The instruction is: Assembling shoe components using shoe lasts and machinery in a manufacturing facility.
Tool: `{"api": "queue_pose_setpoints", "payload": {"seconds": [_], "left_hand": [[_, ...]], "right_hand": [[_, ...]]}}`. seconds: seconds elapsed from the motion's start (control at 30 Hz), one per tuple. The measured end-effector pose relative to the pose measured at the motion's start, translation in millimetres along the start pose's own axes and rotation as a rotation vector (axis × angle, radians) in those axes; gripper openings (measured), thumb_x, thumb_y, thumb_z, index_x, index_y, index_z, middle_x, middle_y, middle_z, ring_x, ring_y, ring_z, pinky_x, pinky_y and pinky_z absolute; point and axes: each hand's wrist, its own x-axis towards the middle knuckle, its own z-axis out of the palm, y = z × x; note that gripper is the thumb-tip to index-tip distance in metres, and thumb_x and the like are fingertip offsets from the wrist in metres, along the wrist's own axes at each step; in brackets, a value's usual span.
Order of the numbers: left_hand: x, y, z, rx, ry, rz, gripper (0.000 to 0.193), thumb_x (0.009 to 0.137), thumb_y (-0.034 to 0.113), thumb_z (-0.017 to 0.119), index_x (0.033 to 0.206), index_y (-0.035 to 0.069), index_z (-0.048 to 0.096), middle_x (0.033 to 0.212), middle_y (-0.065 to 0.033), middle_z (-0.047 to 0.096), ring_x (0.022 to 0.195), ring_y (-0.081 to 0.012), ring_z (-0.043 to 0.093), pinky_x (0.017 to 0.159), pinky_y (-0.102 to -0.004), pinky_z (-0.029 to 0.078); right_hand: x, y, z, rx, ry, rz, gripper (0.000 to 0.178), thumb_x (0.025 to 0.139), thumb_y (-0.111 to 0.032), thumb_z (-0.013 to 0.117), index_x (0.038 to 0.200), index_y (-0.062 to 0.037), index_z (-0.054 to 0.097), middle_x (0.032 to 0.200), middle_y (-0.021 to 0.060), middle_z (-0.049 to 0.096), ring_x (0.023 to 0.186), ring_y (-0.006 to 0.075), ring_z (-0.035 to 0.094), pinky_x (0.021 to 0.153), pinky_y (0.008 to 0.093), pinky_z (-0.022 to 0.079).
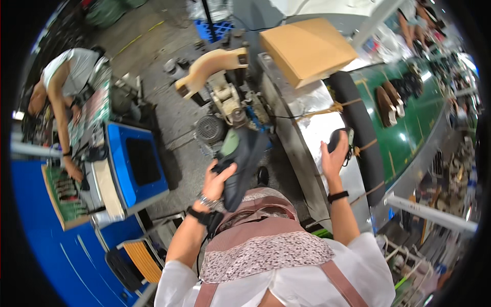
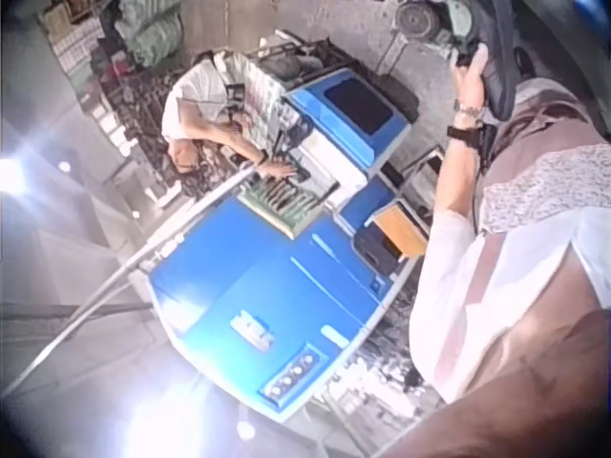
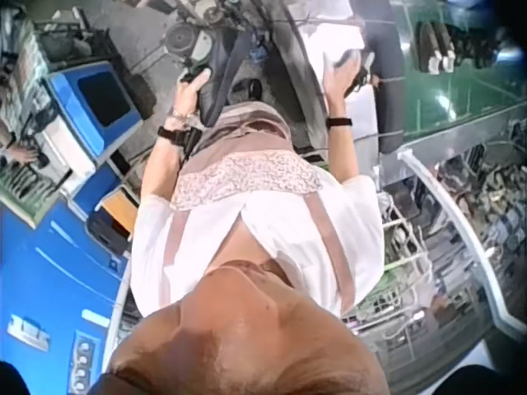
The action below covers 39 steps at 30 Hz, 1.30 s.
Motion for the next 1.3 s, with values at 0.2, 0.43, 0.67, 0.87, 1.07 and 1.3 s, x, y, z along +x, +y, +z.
{"api": "queue_pose_setpoints", "payload": {"seconds": [0.2, 0.43, 0.67, 0.87, 1.07, 1.3], "left_hand": [[29.1, -33.8, 65.6, -0.250, -0.110, -0.104, 0.057, 0.096, 0.047, 0.061, 0.126, -0.001, 0.060, 0.113, -0.0106, 0.069, 0.093, -0.0182, 0.069, 0.081, -0.0312, 0.056], [71.1, -20.9, 78.6, -0.231, -0.014, 0.029, 0.082, 0.095, 0.070, 0.041, 0.126, -0.004, 0.061, 0.115, -0.0126, 0.067, 0.096, -0.0192, 0.067, 0.082, -0.0307, 0.052], [90.4, -34.1, 77.6, -0.445, 0.168, -0.004, 0.077, 0.096, 0.067, 0.041, 0.122, -0.002, 0.062, 0.114, -0.0145, 0.069, 0.093, -0.0247, 0.070, 0.078, -0.0352, 0.057], [127.0, -78.9, 84.0, -0.645, 0.001, -0.054, 0.070, 0.096, 0.068, 0.039, 0.121, 0.006, 0.061, 0.104, -0.0121, 0.071, 0.089, -0.0238, 0.072, 0.067, -0.0363, 0.061], [116.6, -67.1, 109.5, -0.870, -0.008, -0.030, 0.075, 0.095, 0.069, 0.040, 0.120, 0.003, 0.063, 0.100, -0.0156, 0.071, 0.082, -0.0258, 0.071, 0.072, -0.0363, 0.059], [82.4, -30.8, 104.0, -0.594, 0.185, -0.074, 0.090, 0.090, 0.076, 0.041, 0.117, -0.006, 0.064, 0.095, -0.0192, 0.071, 0.080, -0.0252, 0.070, 0.071, -0.0329, 0.056]], "right_hand": [[-37.5, -156.6, 17.0, 1.053, -0.518, 0.085, 0.068, 0.088, -0.029, 0.072, 0.141, 0.0012, 0.041, 0.135, 0.0173, 0.052, 0.125, 0.0291, 0.050, 0.108, 0.0385, 0.037], [28.4, -206.7, 54.6, 0.511, -0.367, -0.226, 0.075, 0.083, -0.037, 0.074, 0.135, 0.0062, 0.041, 0.117, 0.0259, 0.063, 0.109, 0.0352, 0.064, 0.094, 0.0398, 0.048], [41.8, -241.5, 69.3, 0.139, -0.488, -0.353, 0.079, 0.077, -0.043, 0.075, 0.126, 0.0088, 0.041, 0.104, 0.0318, 0.066, 0.098, 0.0451, 0.066, 0.086, 0.0472, 0.052], [50.6, -257.2, 78.2, -0.117, -0.468, -0.570, 0.071, 0.074, -0.043, 0.075, 0.114, 0.0088, 0.049, 0.090, 0.0301, 0.068, 0.089, 0.0478, 0.067, 0.080, 0.0520, 0.053], [24.5, -235.3, 52.9, 0.013, -0.423, -0.513, 0.062, 0.077, -0.034, 0.080, 0.114, 0.0092, 0.054, 0.094, 0.0300, 0.068, 0.089, 0.0465, 0.067, 0.077, 0.0476, 0.053], [24.2, -220.6, 64.1, 0.008, -0.339, -0.543, 0.064, 0.077, -0.034, 0.080, 0.115, 0.0108, 0.054, 0.093, 0.0299, 0.068, 0.088, 0.0457, 0.067, 0.077, 0.0478, 0.052]]}}
